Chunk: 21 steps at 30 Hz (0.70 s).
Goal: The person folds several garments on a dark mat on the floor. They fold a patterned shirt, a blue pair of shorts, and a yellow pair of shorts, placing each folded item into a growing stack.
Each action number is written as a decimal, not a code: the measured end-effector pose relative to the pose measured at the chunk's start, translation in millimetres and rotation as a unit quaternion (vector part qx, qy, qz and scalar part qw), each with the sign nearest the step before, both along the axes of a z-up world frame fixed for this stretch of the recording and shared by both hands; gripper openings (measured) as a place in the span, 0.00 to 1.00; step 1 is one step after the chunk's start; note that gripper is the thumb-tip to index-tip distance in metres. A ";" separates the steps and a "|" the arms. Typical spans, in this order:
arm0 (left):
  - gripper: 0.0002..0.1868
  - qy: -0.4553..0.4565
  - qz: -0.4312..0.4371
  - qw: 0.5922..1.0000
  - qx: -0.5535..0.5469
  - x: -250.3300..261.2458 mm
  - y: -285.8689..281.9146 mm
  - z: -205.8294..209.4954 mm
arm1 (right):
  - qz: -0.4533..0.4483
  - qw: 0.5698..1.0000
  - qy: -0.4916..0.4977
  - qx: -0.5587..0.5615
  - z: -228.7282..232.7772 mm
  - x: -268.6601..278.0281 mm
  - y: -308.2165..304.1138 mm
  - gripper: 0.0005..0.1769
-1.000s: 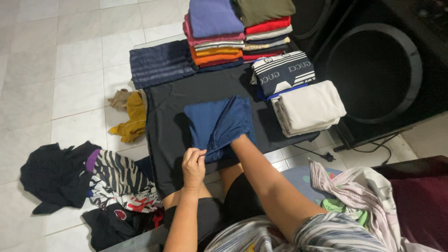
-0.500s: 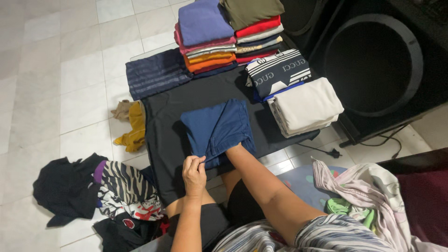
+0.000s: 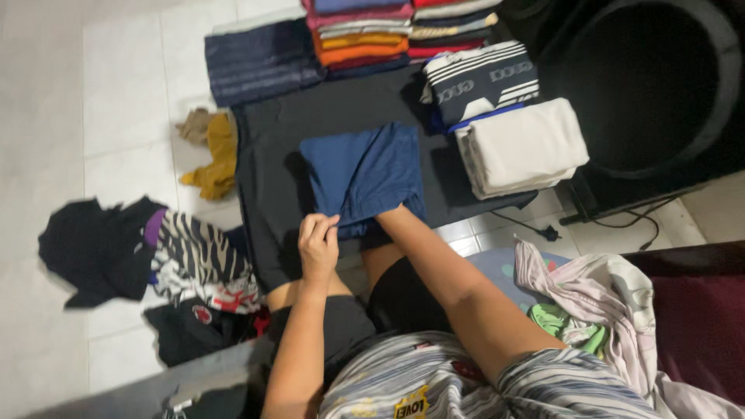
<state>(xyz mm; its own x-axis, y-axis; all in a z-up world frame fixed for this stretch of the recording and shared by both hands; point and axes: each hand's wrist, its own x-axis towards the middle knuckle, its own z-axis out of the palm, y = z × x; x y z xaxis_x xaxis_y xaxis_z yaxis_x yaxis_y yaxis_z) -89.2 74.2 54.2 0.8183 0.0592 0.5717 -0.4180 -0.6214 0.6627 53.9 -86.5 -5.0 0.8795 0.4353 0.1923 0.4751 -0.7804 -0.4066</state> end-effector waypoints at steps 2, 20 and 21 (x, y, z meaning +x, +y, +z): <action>0.10 -0.004 0.001 1.000 -0.009 -1.0 -2.6 4.1 | 0.002 1.000 0.003 -0.016 -5.6 -8.8 0.7 0.33; 0.07 0.001 0.023 0.999 0.040 7.5 4.4 30.5 | 0.013 0.997 0.052 -0.047 76.0 -33.4 44.8 0.25; 0.06 0.000 0.033 0.998 0.055 4.5 8.1 32.8 | 0.028 0.998 0.059 -0.018 79.2 -59.7 32.9 0.24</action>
<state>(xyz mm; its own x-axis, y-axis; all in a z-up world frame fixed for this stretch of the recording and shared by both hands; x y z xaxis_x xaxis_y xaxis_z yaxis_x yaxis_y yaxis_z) -84.7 82.4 87.0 0.8152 0.0494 0.5771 -0.3737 -0.7164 0.5892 -5.9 -53.6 74.2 0.8693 0.4890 0.0724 0.4687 -0.7690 -0.4347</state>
